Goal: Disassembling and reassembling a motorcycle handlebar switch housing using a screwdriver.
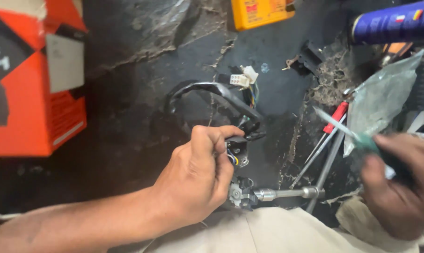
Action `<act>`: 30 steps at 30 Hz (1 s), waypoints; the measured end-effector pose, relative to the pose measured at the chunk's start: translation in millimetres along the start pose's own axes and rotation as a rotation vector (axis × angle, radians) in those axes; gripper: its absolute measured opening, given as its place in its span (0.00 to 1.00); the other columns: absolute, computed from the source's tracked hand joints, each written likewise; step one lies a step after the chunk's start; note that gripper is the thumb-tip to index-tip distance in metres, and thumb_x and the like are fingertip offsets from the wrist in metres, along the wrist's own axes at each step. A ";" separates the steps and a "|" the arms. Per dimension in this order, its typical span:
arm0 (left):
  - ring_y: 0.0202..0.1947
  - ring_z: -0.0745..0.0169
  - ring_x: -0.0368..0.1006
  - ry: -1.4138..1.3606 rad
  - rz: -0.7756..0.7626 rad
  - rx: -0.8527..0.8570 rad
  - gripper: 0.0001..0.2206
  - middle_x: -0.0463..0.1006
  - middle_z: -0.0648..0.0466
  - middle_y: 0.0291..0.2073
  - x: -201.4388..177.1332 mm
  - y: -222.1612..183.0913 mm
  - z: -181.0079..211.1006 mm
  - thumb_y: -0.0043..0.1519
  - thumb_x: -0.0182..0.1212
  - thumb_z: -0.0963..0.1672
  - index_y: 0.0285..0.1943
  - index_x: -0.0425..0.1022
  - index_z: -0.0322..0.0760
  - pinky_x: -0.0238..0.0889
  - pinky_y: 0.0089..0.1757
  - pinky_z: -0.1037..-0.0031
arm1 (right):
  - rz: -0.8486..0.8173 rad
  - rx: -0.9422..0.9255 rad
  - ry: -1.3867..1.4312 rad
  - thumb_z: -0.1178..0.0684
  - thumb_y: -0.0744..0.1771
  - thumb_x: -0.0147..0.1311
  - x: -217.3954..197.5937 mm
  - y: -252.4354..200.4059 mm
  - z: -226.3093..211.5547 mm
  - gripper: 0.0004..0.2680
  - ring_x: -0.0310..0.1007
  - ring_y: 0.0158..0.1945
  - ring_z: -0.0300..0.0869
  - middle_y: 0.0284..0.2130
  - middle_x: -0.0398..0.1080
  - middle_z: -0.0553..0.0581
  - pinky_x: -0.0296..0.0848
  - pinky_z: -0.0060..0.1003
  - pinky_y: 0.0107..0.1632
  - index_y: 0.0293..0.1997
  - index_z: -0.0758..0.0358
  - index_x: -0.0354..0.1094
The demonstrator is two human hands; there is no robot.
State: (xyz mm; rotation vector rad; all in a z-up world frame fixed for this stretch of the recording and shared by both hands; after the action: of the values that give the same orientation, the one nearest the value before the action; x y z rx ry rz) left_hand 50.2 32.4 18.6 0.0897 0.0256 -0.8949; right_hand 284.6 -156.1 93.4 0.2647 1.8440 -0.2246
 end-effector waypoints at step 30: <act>0.33 0.46 0.81 0.124 0.011 0.097 0.18 0.76 0.42 0.37 6.1 -15.1 5.6 0.58 0.62 0.32 0.47 0.53 0.26 0.75 0.35 0.66 | -0.177 -1.246 -0.119 0.64 0.62 0.57 6.2 27.3 -147.7 0.09 0.72 0.31 0.40 0.36 0.74 0.62 0.67 0.30 0.27 0.44 0.75 0.77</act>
State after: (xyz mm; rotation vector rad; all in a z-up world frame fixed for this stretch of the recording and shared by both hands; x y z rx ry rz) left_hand 42.1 17.8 22.9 0.2356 0.0977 -0.8787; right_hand 155.8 -87.2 128.7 -0.7564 1.5722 0.7672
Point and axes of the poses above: each hand's wrist, its own y-axis towards the middle knuckle, its own x-axis out of the palm, z = x × y, the point moved 8 cm from there along y, towards the middle knuckle
